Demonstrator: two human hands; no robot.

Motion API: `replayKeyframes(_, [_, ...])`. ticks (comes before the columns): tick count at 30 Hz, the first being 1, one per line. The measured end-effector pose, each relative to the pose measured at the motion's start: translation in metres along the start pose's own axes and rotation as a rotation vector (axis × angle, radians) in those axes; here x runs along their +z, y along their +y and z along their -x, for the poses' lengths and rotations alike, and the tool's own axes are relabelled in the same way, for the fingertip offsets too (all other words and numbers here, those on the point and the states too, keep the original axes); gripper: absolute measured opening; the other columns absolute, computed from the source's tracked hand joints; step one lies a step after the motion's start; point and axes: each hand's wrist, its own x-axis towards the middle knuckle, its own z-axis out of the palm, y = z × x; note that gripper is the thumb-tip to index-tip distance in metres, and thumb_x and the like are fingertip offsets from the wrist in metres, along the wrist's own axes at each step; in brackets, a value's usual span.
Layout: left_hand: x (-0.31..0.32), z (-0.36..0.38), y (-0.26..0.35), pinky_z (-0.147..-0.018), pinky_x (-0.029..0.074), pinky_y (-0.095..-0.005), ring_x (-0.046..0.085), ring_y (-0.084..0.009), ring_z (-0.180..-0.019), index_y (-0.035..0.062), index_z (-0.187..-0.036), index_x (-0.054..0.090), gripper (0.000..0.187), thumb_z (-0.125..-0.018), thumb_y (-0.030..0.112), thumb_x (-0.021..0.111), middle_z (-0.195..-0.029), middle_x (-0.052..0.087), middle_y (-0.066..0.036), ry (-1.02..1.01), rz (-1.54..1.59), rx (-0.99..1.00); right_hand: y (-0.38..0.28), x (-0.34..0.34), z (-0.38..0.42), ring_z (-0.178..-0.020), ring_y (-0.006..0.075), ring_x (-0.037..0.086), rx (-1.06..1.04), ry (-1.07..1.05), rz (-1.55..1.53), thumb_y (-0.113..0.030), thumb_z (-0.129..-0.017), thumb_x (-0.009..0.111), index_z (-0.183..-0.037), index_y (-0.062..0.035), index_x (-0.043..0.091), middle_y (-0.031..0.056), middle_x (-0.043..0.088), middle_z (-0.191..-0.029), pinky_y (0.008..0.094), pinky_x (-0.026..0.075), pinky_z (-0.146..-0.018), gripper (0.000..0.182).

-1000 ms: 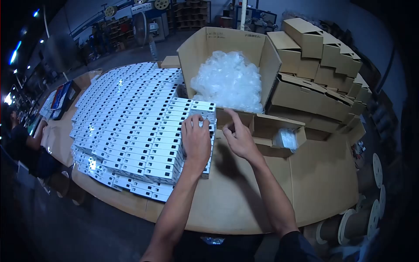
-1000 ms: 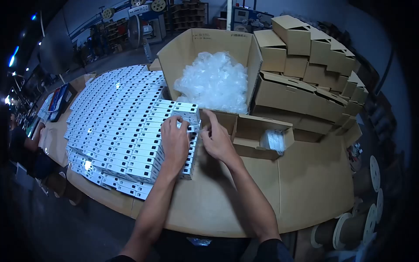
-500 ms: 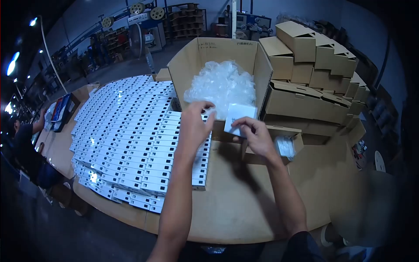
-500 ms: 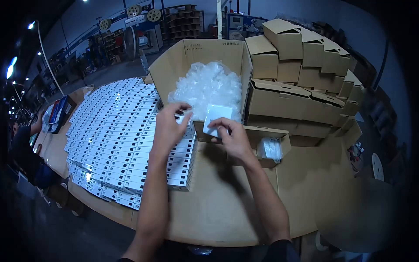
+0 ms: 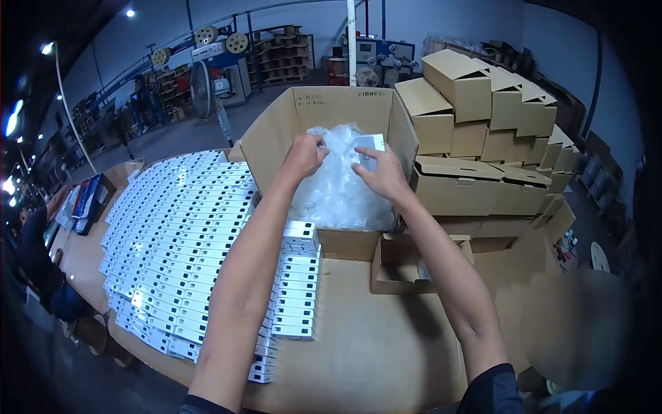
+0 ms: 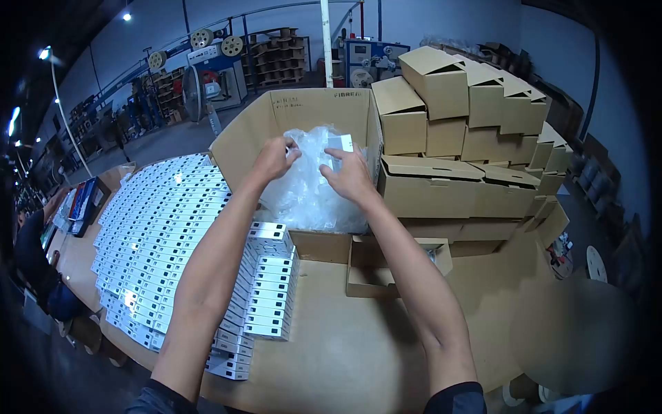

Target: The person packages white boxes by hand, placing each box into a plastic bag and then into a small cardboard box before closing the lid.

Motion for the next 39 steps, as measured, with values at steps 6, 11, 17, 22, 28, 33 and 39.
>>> replayKeyframes(6, [-0.047,-0.007,0.039,-0.078,0.055,-0.0388,0.073,-0.0312,-0.084,-0.0019,-0.104,0.069,0.023,-0.095,0.019,0.071,-0.094,0.074,-0.020,0.081,0.166,0.161,-0.021,0.004,-0.025,-0.121,0.0420,0.060,-0.100,0.085,0.079,-0.035,-0.083,0.082,-0.110,0.0000,0.078,0.0279,0.063,-0.128,0.0465,0.046,-0.107,0.044])
replayKeyframes(11, [-0.069,0.011,0.090,-0.076,0.054,-0.0347,0.071,-0.0209,-0.082,-0.0022,-0.105,0.067,0.025,-0.101,0.022,0.062,-0.088,0.073,-0.015,0.407,0.414,-0.119,-0.052,-0.008,-0.009,-0.108,0.0403,0.064,-0.021,0.027,-0.249,-0.026,-0.097,0.067,-0.096,0.0002,0.078,0.0282,0.064,-0.115,0.0459,0.048,-0.098,0.028])
replayKeyframes(17, [-0.108,0.128,0.154,-0.070,0.053,-0.0287,0.069,-0.0129,-0.078,-0.0033,-0.102,0.070,0.018,-0.102,0.014,0.063,-0.087,0.074,-0.012,0.445,0.375,-0.089,-0.112,-0.073,0.111,-0.094,0.0348,0.059,-0.088,-0.120,-0.204,-0.024,-0.101,0.062,-0.088,0.0028,0.068,0.0225,0.058,-0.100,0.0429,0.047,-0.090,0.030])
replayKeyframes(22, [-0.103,0.248,0.181,-0.059,0.043,-0.0237,0.049,-0.0092,-0.063,0.0013,-0.110,0.059,0.031,-0.113,0.027,0.043,-0.073,0.048,0.001,0.577,1.106,-0.429,-0.114,-0.073,0.245,-0.094,0.0161,0.052,0.209,0.005,-0.513,-0.026,-0.108,0.057,-0.088,0.0045,0.067,0.0088,0.055,-0.103,0.0324,0.045,-0.085,0.037])
replayKeyframes(28, [-0.040,0.376,0.256,-0.082,0.050,-0.0275,0.057,-0.0109,-0.093,-0.0005,-0.126,0.054,0.036,-0.110,0.032,0.052,-0.107,0.062,-0.006,0.210,1.114,-0.491,-0.149,-0.018,0.363,-0.095,0.0183,0.052,0.402,0.344,-0.433,-0.022,-0.107,0.059,-0.094,0.0047,0.067,0.0096,0.052,-0.101,0.0312,0.044,-0.085,0.030])
replayKeyframes(33, [-0.032,0.415,0.250,-0.081,0.049,-0.0240,0.057,-0.0069,-0.090,0.0007,-0.116,0.056,0.022,-0.110,0.022,0.053,-0.100,0.063,-0.004,0.338,1.175,-0.626,-0.152,-0.005,0.428,-0.095,0.0173,0.051,0.495,0.253,-0.557,-0.021,-0.107,0.059,-0.091,0.0043,0.066,0.0097,0.052,-0.102,0.0286,0.044,-0.083,0.031])
replayKeyframes(39, [-0.034,0.464,0.236,-0.081,0.048,-0.0233,0.058,-0.0075,-0.092,0.0010,-0.116,0.057,0.024,-0.109,0.024,0.056,-0.104,0.065,-0.004,0.307,1.151,-0.605,-0.156,0.005,0.459,-0.100,0.0152,0.054,0.607,0.170,-0.794,-0.018,-0.104,0.065,-0.093,0.0049,0.070,0.0077,0.054,-0.106,0.0273,0.045,-0.088,0.026])
